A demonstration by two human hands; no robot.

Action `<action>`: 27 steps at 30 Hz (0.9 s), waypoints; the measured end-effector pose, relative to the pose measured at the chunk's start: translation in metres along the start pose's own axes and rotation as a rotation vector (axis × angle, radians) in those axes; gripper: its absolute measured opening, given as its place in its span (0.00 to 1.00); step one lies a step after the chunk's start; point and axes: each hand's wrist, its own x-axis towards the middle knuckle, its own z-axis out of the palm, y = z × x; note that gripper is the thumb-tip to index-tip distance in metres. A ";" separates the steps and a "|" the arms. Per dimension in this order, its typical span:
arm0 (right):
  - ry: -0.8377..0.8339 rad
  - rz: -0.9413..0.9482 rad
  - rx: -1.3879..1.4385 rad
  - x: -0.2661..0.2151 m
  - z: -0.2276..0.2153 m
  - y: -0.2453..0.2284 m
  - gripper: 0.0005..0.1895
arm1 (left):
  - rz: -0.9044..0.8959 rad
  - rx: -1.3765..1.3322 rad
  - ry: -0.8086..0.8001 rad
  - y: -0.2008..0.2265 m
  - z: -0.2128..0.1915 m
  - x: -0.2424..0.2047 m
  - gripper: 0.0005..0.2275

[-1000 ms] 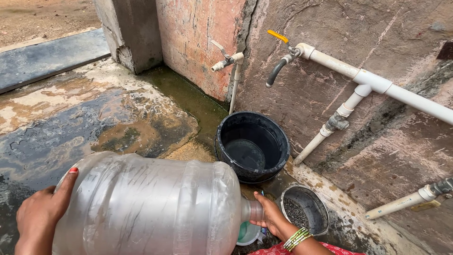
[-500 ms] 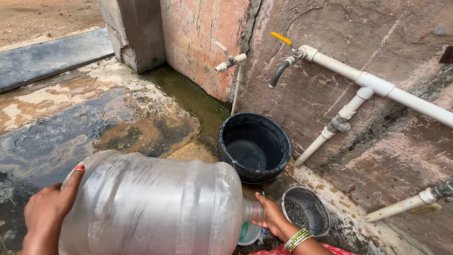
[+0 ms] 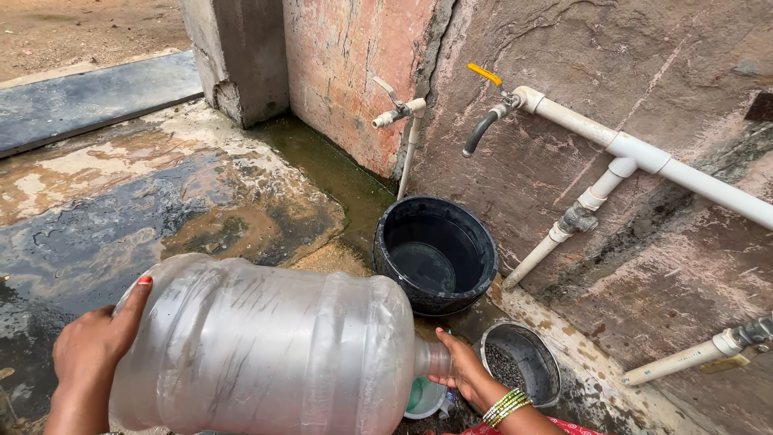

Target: Washing a large plastic water bottle and cleaning a toothbrush at an outdoor tap.

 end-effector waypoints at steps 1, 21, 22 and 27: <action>-0.003 0.001 -0.003 0.002 0.000 0.001 0.32 | -0.009 -0.005 -0.013 0.000 0.000 0.001 0.47; 0.066 0.020 0.071 -0.006 -0.001 -0.034 0.43 | -0.079 -0.196 -0.040 0.009 -0.008 -0.026 0.57; 0.095 0.044 0.081 -0.002 -0.003 -0.033 0.44 | -0.083 -0.201 -0.025 0.013 -0.008 -0.031 0.57; 0.038 0.019 0.062 0.030 -0.012 -0.017 0.44 | -0.071 -0.233 0.042 0.009 -0.033 -0.045 0.56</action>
